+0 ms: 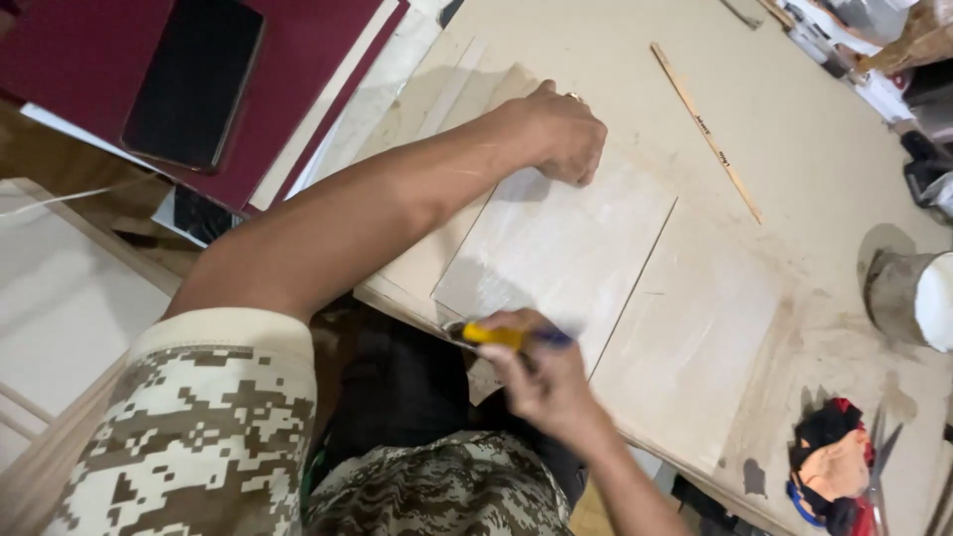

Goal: Applying glue to cardboard sheets with a brush and assembling them.

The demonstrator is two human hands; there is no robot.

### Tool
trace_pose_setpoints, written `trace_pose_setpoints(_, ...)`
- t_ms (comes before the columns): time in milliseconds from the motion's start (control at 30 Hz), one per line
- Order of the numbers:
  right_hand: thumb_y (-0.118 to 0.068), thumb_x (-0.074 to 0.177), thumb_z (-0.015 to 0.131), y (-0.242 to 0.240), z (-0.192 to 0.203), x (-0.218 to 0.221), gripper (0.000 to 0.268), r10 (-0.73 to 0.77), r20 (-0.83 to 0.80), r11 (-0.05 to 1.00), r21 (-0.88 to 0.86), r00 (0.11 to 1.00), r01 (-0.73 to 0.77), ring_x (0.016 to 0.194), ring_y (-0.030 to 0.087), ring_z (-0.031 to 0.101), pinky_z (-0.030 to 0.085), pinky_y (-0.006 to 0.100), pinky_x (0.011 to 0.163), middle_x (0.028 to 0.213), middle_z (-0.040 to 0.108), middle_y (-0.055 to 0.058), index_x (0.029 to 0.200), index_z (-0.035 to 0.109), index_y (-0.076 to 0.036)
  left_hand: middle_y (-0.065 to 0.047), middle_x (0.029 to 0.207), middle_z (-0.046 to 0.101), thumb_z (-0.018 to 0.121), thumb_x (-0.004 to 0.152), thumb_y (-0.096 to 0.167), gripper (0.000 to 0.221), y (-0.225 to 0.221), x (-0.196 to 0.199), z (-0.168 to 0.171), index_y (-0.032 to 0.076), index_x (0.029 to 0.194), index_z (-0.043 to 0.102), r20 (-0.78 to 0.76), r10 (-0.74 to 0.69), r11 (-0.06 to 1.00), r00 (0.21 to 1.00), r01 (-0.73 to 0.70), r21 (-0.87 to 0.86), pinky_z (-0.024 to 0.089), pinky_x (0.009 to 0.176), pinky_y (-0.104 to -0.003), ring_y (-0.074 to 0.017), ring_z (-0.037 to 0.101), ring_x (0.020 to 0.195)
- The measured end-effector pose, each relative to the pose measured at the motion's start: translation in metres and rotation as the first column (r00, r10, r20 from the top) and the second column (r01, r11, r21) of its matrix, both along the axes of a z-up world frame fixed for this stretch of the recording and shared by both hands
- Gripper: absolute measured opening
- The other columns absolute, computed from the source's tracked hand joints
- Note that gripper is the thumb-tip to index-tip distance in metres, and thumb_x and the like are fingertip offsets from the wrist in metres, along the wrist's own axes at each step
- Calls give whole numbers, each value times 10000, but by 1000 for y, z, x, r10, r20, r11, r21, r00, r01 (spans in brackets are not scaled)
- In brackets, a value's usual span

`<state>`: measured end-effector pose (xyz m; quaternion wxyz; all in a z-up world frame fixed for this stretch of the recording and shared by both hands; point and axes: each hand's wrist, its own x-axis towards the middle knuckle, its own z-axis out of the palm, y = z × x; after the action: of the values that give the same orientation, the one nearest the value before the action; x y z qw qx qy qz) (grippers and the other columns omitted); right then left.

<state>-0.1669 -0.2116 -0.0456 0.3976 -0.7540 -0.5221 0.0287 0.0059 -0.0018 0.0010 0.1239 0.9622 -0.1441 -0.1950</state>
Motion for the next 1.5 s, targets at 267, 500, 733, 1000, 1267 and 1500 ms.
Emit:
trace_pose_setpoints(267,-371,1006,526,29,-1,40,336,-605,-62,792,-157,794,591,854,208,728,539,333,738,995,773,62,1188,697,-147,6,1008,697,487,756,82,387,0,4,-1,387,801,720,-11,20,999,1000,-21,-44,309,992,-479,-248,601,1008)
trace_pose_setpoints(500,-266,1031,583,31,34,27,202,-213,-511,976,-70,833,207,825,112,675,546,264,757,951,729,-13,1041,705,-105,17,939,626,477,729,74,266,-1,10,6,305,747,606,-91,30,999,995,-32,-26,295,1022,-444,-224,540,899)
trace_pose_setpoints(733,-248,995,636,47,5,20,180,-263,176,957,-77,948,280,743,370,700,552,455,720,768,699,99,874,738,-162,-167,1090,754,661,936,187,177,1,13,-4,217,1032,807,29,81,989,996,-76,-124,199,1177,-715,-411,674,1135)
trace_pose_setpoints(1000,-172,1017,660,48,14,69,163,-366,214,925,-29,906,380,773,414,690,544,474,722,788,691,164,874,676,-95,-131,1005,773,636,942,157,220,-2,8,1,265,978,824,58,34,991,998,-26,-134,205,1173,-697,-418,694,1061)
trace_pose_setpoints(1267,-304,977,633,65,18,-13,150,-32,-12,999,12,999,32,841,288,758,601,399,770,907,768,4,882,710,-218,-70,1008,783,588,951,117,306,-4,12,4,317,953,820,-3,65,995,998,-65,-77,188,1208,-647,-372,703,1072)
trace_pose_setpoints(1500,-217,1016,601,60,-6,52,198,-448,163,893,33,879,449,745,273,636,483,413,666,900,672,118,1126,669,-67,123,1471,574,353,942,-60,700,-6,-5,32,448,1246,727,-152,32,995,988,-16,103,267,1161,-469,-206,492,1331)
